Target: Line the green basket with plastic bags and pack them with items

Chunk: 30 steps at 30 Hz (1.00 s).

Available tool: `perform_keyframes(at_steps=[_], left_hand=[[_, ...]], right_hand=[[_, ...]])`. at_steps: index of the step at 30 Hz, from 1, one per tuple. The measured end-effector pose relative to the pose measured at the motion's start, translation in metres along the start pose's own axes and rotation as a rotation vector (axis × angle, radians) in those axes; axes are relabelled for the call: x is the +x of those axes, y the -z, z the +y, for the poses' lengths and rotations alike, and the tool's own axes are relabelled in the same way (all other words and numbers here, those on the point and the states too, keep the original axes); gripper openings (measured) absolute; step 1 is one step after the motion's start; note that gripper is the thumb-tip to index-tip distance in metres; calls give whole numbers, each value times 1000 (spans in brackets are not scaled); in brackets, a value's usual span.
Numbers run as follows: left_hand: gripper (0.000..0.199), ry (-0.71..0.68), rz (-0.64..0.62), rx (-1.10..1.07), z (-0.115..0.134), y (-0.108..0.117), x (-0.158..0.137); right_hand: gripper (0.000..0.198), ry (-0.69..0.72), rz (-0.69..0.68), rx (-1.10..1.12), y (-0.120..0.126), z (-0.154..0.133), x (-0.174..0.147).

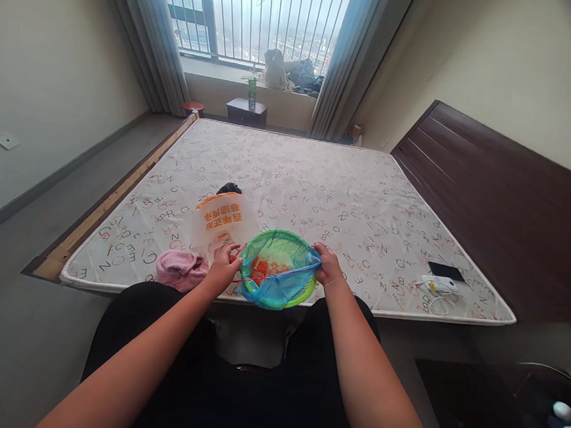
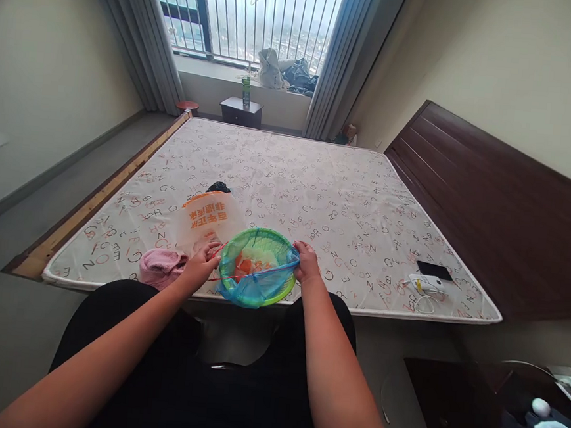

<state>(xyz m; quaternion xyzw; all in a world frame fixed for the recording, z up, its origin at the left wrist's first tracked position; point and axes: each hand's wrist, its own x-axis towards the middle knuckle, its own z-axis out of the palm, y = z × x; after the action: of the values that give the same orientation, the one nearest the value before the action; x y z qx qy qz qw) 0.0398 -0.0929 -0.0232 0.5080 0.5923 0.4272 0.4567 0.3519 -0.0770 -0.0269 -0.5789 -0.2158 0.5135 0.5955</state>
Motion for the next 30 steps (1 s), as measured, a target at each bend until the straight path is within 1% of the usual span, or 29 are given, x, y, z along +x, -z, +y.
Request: perform_keyframes(at_steps=[3, 6, 9, 11, 13, 16, 17, 19, 22, 25, 27, 30], left_hand=[[46, -6, -28, -8, -1, -1, 1], [48, 1, -31, -81, -3, -1, 2], [49, 4, -4, -165, -3, 0, 4], [49, 10, 7, -204, -3, 1, 5], [48, 1, 16, -232, -3, 2, 5], [45, -65, 41, -257, -2, 2, 4], [44, -94, 48, -256, -2, 2, 3], [43, -151, 50, -238, -1, 2, 1], [42, -185, 4, -192, 0, 0, -2], [48, -151, -4, -97, 0, -1, -3], [47, -80, 8, 13, 0, -2, -1], [30, 66, -74, 162, -1, -2, 4]], right_hand=[[32, -75, 3, 15, 1, 0, -3], [41, -39, -9, -86, 6, -2, -4], [45, 65, 4, -140, 11, -4, -5], [45, 154, 29, -116, 13, -8, -7], [42, 275, 95, -56, 13, -12, -12], [34, 465, 226, -10, 11, -19, -21], [32, 510, 243, -4, 10, -21, -24], [30, 560, 218, 32, 8, -23, -28], [32, 529, 129, 132, 5, -25, -31], [32, 469, 74, 214, 3, -27, -32], [30, 465, 56, 253, 3, -31, -34], [32, 445, 27, 307, 8, -40, -38]])
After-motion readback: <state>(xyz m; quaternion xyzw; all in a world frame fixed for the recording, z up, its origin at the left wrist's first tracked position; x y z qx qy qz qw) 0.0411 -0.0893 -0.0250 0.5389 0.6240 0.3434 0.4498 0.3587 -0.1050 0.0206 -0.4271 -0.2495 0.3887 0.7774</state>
